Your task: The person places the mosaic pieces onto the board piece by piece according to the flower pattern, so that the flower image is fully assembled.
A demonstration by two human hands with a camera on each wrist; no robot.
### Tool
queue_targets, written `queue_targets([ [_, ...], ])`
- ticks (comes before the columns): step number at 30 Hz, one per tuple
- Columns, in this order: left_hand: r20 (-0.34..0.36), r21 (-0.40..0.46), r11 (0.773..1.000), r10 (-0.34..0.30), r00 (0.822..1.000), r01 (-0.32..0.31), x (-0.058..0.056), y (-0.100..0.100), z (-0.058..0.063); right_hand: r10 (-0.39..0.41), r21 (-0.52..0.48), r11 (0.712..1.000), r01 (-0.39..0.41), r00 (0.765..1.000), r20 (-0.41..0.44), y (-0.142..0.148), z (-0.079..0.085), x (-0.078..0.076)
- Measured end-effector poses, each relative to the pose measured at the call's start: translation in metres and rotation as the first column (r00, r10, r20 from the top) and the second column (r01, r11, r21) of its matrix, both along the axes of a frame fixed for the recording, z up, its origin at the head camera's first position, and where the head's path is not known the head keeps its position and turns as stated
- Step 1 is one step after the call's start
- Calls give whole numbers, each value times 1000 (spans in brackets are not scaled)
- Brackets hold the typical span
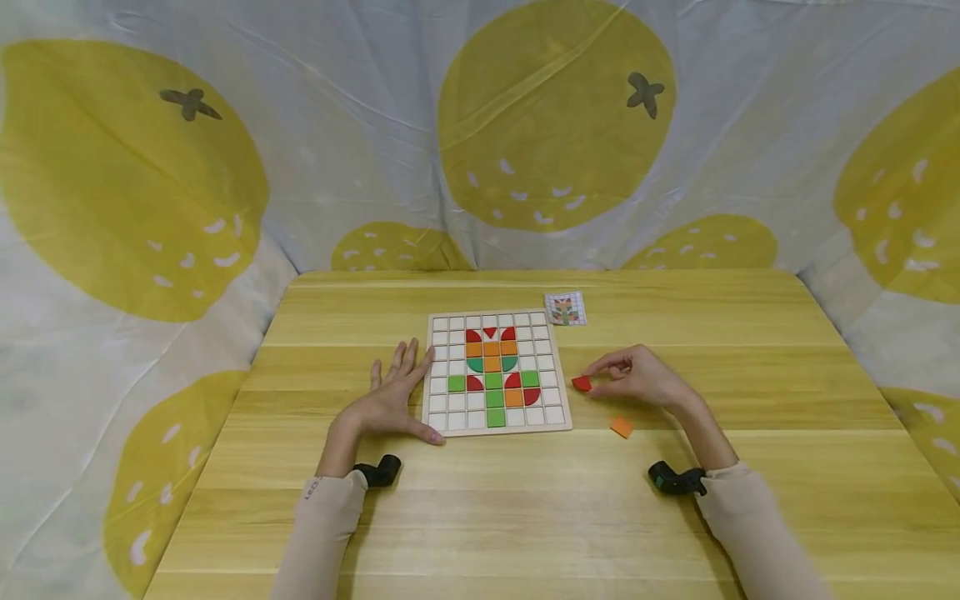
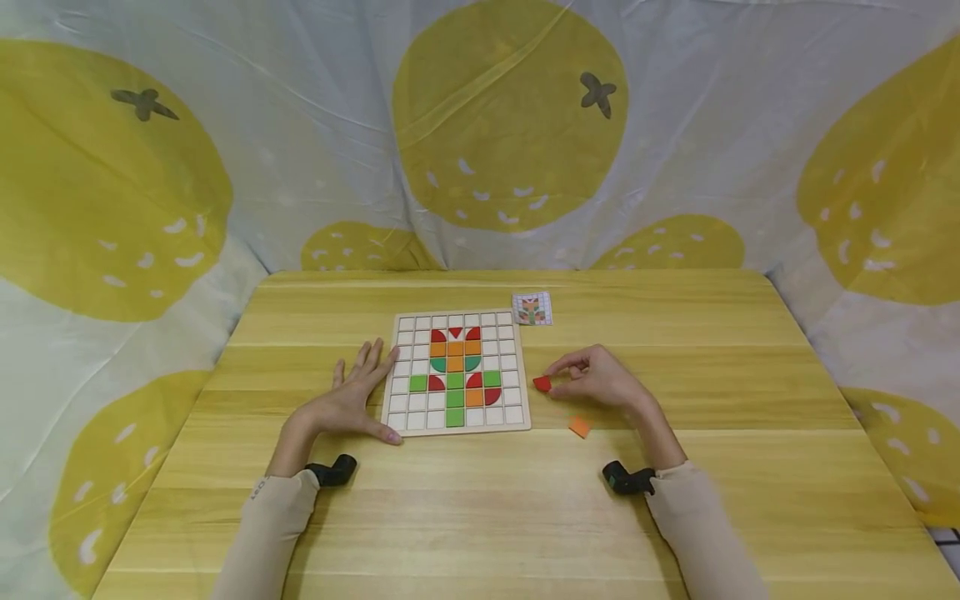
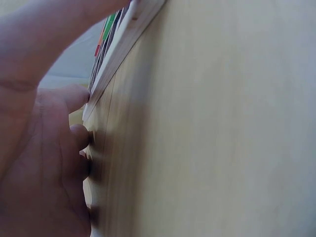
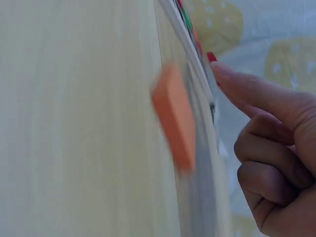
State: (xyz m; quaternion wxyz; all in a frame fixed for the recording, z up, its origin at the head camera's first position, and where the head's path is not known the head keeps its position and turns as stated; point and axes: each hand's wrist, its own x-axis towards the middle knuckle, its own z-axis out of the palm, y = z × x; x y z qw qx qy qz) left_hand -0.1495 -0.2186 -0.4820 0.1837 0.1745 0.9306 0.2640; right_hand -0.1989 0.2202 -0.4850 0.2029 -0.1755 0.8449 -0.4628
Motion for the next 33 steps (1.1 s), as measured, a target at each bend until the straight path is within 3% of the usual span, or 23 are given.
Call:
queue_targets([
  [9, -9, 3, 1000, 1, 1000, -1, 0, -1, -3, -19, -67, 998, 18, 1000, -7, -91, 11, 15],
  [16, 4, -1, 1000, 2, 1000, -2, 1, 1, 0, 1, -72, 997, -4, 999, -46, -148, 7, 25],
  [23, 3, -8, 1000, 7, 1000, -7, 1, 2, 1, -7, -31, 1000, 5, 997, -78, -176, 1, 30],
  [33, 7, -3, 1000, 10, 1000, -10, 1, 1, 1, 6, 10, 1000, -5, 994, -109, -190, -4, 32],
])
